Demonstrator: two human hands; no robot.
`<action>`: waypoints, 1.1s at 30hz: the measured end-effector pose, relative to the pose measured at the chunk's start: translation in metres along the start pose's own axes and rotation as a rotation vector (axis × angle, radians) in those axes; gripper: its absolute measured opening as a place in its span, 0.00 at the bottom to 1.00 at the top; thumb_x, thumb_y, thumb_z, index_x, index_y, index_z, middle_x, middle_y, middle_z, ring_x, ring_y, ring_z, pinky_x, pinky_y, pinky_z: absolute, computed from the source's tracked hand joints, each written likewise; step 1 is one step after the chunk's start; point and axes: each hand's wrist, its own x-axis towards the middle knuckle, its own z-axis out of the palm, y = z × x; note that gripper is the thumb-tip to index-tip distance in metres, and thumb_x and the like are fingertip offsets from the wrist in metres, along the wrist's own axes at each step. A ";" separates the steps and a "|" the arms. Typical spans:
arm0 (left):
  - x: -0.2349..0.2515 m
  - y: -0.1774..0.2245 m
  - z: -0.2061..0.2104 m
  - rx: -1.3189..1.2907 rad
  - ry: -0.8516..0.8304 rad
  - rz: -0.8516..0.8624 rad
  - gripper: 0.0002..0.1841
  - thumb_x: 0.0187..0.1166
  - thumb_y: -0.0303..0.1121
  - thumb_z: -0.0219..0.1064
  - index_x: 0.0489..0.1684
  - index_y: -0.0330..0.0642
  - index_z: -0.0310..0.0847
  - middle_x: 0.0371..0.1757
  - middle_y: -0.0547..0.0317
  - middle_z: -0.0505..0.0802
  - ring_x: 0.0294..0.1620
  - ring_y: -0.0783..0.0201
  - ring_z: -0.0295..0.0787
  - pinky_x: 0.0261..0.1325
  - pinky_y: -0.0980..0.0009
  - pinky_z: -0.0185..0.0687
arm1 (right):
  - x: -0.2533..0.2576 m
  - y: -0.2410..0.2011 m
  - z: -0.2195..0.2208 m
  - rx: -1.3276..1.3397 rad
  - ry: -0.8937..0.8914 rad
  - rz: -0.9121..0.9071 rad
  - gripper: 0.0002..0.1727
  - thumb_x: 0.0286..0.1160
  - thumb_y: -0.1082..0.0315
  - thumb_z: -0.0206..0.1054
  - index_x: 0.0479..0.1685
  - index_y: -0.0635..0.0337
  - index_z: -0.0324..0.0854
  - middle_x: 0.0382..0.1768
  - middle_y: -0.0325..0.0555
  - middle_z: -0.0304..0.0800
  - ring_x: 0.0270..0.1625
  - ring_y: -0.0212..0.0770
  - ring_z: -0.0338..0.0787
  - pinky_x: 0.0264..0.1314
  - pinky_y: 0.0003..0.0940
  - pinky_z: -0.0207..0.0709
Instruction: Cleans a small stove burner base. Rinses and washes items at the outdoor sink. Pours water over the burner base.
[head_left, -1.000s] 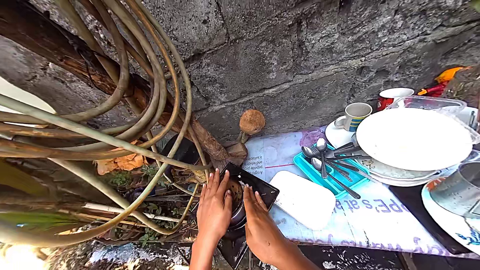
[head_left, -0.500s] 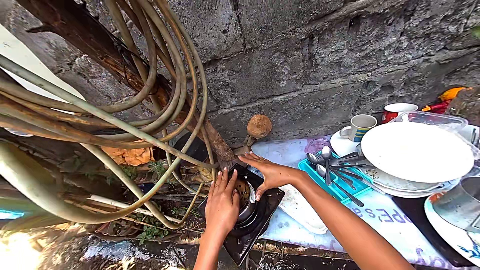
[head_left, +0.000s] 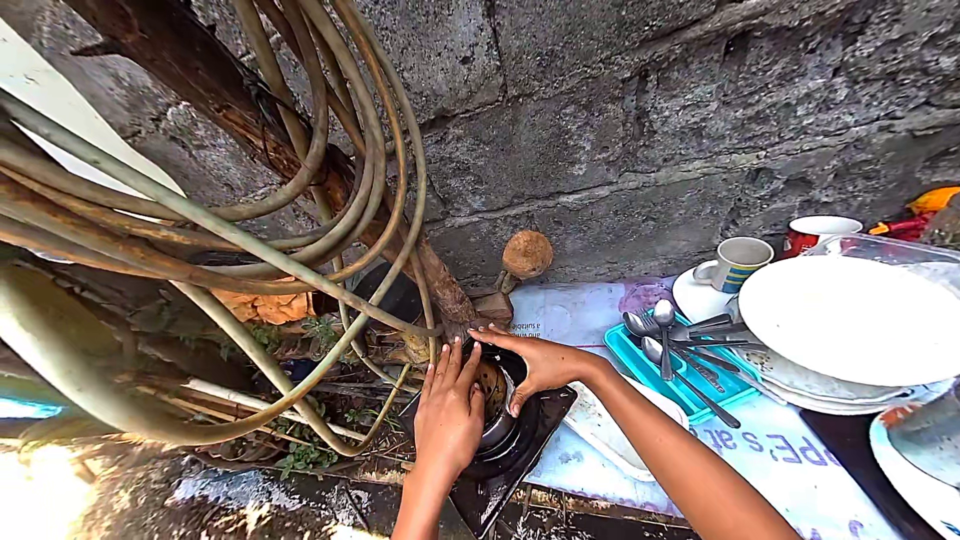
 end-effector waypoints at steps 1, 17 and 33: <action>0.000 0.000 0.000 0.001 -0.003 -0.002 0.31 0.83 0.34 0.46 0.90 0.59 0.65 0.94 0.58 0.61 0.96 0.56 0.47 0.95 0.48 0.38 | 0.000 0.001 0.002 0.003 0.021 -0.005 0.69 0.46 0.58 0.92 0.96 0.53 0.48 0.95 0.54 0.48 0.97 0.54 0.42 0.98 0.47 0.38; 0.000 0.001 -0.001 -0.003 0.002 0.004 0.31 0.82 0.34 0.46 0.90 0.58 0.66 0.94 0.56 0.62 0.95 0.55 0.49 0.95 0.48 0.39 | -0.012 0.003 0.012 0.022 0.089 -0.011 0.69 0.45 0.55 0.91 0.96 0.50 0.50 0.94 0.48 0.51 0.97 0.54 0.43 0.97 0.57 0.29; -0.002 0.000 0.001 -0.008 0.014 0.013 0.31 0.82 0.34 0.46 0.89 0.57 0.67 0.94 0.57 0.62 0.95 0.55 0.50 0.94 0.48 0.39 | -0.021 -0.025 0.011 -0.077 0.097 0.013 0.70 0.50 0.50 0.89 0.97 0.53 0.42 0.95 0.49 0.50 0.97 0.53 0.43 0.96 0.59 0.22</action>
